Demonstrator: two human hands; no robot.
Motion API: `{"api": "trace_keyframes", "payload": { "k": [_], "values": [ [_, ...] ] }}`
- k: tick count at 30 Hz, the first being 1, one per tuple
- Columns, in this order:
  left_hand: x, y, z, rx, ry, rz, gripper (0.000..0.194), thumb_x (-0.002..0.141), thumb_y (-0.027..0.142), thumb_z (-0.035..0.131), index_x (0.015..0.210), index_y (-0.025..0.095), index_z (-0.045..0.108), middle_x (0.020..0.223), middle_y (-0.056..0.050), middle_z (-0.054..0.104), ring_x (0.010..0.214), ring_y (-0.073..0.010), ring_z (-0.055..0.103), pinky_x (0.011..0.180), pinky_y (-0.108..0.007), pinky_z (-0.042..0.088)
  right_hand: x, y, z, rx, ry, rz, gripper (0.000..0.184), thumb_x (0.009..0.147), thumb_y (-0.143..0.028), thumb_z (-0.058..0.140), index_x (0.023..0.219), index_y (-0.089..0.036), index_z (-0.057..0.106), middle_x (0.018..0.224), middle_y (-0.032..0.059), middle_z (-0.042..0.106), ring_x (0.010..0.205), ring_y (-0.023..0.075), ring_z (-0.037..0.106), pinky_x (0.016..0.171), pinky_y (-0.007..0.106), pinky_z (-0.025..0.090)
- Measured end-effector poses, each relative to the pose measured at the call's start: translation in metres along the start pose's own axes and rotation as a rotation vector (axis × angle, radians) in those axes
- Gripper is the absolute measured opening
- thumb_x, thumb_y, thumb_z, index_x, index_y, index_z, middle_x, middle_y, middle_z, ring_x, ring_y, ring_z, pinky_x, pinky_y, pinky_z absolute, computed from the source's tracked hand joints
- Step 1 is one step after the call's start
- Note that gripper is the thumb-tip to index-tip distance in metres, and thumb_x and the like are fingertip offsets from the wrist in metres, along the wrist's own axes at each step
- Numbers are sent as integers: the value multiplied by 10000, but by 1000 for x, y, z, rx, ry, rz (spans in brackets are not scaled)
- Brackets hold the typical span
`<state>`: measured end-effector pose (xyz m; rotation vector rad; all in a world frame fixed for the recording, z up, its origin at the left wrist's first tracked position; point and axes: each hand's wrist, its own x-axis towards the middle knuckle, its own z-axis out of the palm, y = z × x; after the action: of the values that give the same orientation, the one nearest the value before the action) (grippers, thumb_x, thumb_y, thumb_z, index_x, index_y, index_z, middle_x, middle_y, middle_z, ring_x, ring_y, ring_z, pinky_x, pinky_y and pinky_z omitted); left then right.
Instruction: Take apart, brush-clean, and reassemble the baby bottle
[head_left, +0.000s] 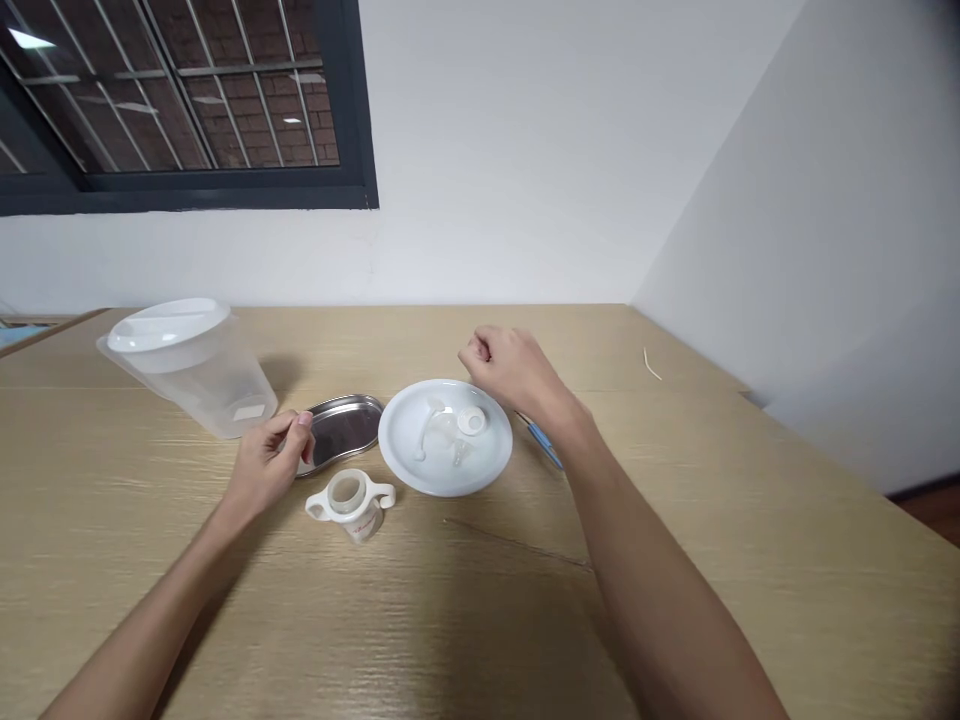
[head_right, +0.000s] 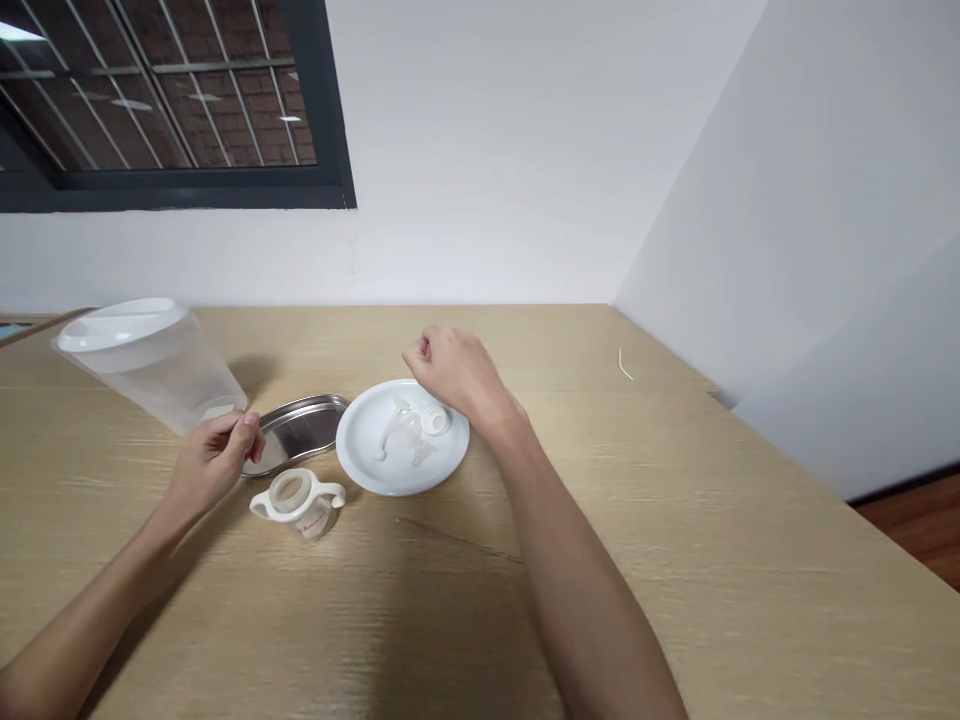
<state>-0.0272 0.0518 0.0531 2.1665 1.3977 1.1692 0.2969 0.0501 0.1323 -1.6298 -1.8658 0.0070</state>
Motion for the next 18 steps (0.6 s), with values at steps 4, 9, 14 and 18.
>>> {"api": "trace_keyframes", "payload": {
  "k": [4,9,14,18],
  "values": [
    [-2,1,-2,4,28,33,513,990,394,480,522,189,522,480,40,491,469,-97,439,507,-253,333,-1,-5,-4,22,173,-45,239,814,-220,462,619,-215,323,578,-29,415,553,103,331,579,267,268],
    [-5,6,2,-30,74,147,514,968,348,517,481,191,476,445,43,458,435,-95,425,481,-265,319,-18,-13,-18,-16,384,-71,338,868,-289,430,602,-225,232,534,-48,279,515,96,266,548,261,259],
    [0,-7,-31,-31,292,282,413,875,319,598,482,196,563,515,2,567,580,-143,541,696,-310,437,-71,-4,-30,-87,521,-64,486,935,-364,470,600,-229,145,513,-59,197,483,88,223,514,269,240],
    [21,-50,-110,-89,1036,11,269,928,234,400,785,156,614,804,-39,657,817,-168,645,765,-325,498,-140,22,-48,-185,577,140,502,902,-364,542,581,-244,175,504,-64,193,440,85,234,462,266,251]
  ]
}}
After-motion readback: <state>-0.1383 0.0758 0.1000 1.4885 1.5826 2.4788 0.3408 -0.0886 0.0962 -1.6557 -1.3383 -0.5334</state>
